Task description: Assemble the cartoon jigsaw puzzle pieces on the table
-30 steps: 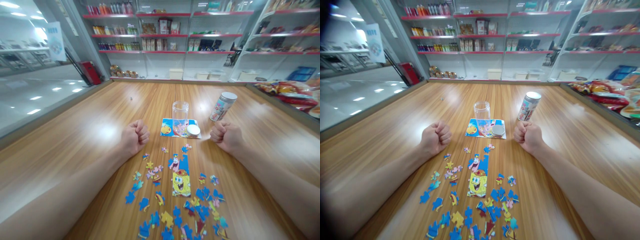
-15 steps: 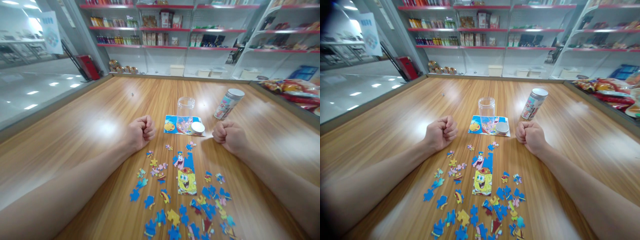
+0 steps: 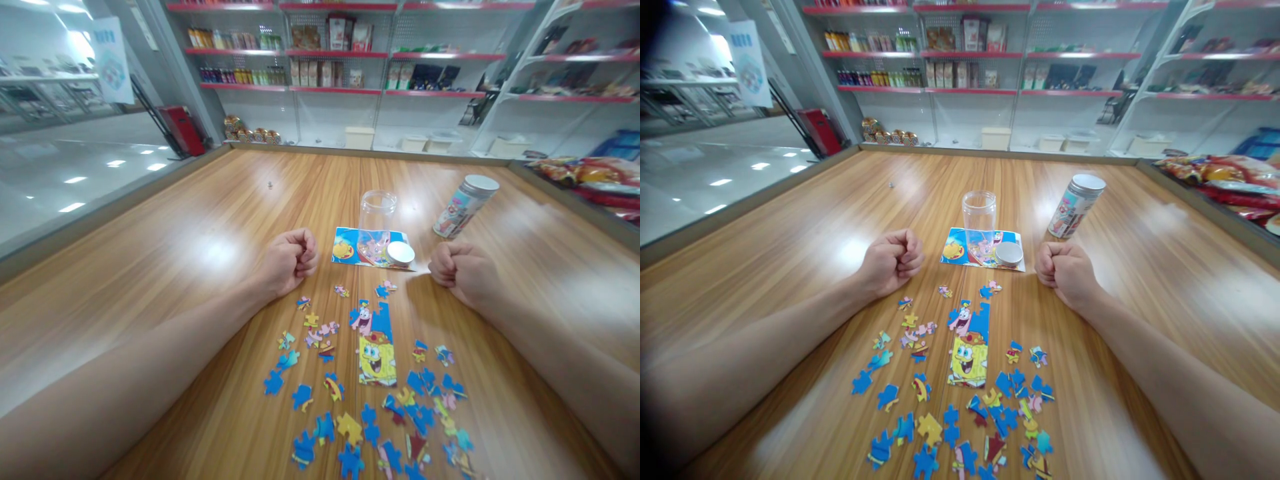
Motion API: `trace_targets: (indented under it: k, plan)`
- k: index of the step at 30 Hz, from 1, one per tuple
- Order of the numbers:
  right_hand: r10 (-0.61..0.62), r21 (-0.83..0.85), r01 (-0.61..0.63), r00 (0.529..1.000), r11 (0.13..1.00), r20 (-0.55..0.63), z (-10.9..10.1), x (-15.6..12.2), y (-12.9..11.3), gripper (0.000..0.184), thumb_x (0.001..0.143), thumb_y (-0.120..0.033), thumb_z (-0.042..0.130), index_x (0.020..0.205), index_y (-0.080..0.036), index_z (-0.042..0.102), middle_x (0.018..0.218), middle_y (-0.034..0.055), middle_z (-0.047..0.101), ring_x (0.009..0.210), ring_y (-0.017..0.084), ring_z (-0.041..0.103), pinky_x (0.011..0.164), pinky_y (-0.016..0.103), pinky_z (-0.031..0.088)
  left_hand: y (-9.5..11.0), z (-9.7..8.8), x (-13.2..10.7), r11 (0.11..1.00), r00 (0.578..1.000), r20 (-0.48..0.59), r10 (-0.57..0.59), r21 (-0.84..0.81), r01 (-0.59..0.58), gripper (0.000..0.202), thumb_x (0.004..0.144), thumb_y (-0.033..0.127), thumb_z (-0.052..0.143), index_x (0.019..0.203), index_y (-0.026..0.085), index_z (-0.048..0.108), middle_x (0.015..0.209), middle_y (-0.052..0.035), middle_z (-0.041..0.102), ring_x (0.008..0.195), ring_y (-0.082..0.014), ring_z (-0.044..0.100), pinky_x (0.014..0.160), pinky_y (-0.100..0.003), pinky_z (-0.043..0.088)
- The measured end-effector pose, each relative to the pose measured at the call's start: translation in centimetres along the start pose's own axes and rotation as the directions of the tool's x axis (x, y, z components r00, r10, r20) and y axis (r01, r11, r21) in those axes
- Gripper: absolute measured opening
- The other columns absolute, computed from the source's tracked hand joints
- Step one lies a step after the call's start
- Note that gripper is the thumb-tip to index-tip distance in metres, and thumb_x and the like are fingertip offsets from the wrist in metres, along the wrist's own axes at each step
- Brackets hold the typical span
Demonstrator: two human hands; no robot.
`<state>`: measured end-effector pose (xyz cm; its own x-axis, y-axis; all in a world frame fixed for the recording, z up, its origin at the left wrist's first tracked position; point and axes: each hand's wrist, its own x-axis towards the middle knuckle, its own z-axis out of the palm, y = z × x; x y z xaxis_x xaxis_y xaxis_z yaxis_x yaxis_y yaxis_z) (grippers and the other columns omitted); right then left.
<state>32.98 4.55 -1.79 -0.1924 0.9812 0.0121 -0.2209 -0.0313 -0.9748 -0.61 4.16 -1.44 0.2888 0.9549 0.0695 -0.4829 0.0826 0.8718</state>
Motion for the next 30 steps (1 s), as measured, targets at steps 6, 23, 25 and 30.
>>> trace_targets:
  k: [6, 23, 25, 30]
  plan:
    - [0.005, -0.003, -0.005, 1.0, 1.0, 0.021, -0.21, 0.17, 0.16, 0.015, 0.051, -0.004, 0.051, 0.047, -0.017, 0.045, 0.045, -0.0033, 0.031, 0.039, 0.006, 0.024, 0.04, 0.025, 0.01, 0.31, 0.23, -0.21, 0.999, 0.999, 0.032, -0.017, 0.035, 0.016, 0.013, 0.059, 0.001, 0.052, 0.063, 0.013, 0.054, 0.051, 0.0011, 0.042, 0.039, -0.0073, 0.034, 0.037, -0.016, 0.023]
    - [0.004, -0.017, -0.004, 1.0, 1.0, 0.031, 0.08, 0.05, -0.25, 0.013, 0.057, -0.005, 0.054, 0.054, -0.018, 0.052, 0.045, -0.0029, 0.036, 0.04, 0.008, 0.03, 0.041, 0.024, 0.017, 0.31, -0.13, -0.31, 0.997, 0.997, 0.063, 0.047, 0.058, -0.051, 0.017, 0.058, 0.001, 0.047, 0.066, 0.014, 0.056, 0.053, 0.0007, 0.042, 0.039, -0.0081, 0.035, 0.034, -0.016, 0.025]
    - [0.0, -0.02, 0.0, 1.0, 1.0, 0.029, 0.04, 0.03, -0.29, 0.013, 0.056, -0.005, 0.054, 0.054, -0.018, 0.052, 0.045, -0.0029, 0.036, 0.04, 0.008, 0.03, 0.041, 0.024, 0.018, 0.3, -0.07, -0.26, 0.997, 0.997, 0.07, 0.041, 0.069, -0.046, 0.018, 0.056, 0.001, 0.047, 0.066, 0.014, 0.056, 0.052, 0.0008, 0.042, 0.039, -0.0081, 0.035, 0.033, -0.016, 0.025]
    - [-0.007, -0.02, 0.008, 1.0, 1.0, 0.031, 0.37, -0.07, -0.47, 0.013, 0.055, -0.005, 0.054, 0.054, -0.017, 0.052, 0.045, -0.0026, 0.038, 0.04, 0.007, 0.03, 0.04, 0.024, 0.018, 0.12, -0.01, -0.21, 0.994, 0.996, 0.088, 0.023, 0.108, -0.033, 0.023, 0.053, -0.001, 0.047, 0.067, 0.013, 0.057, 0.052, 0.0013, 0.044, 0.039, -0.0074, 0.036, 0.035, -0.016, 0.026]
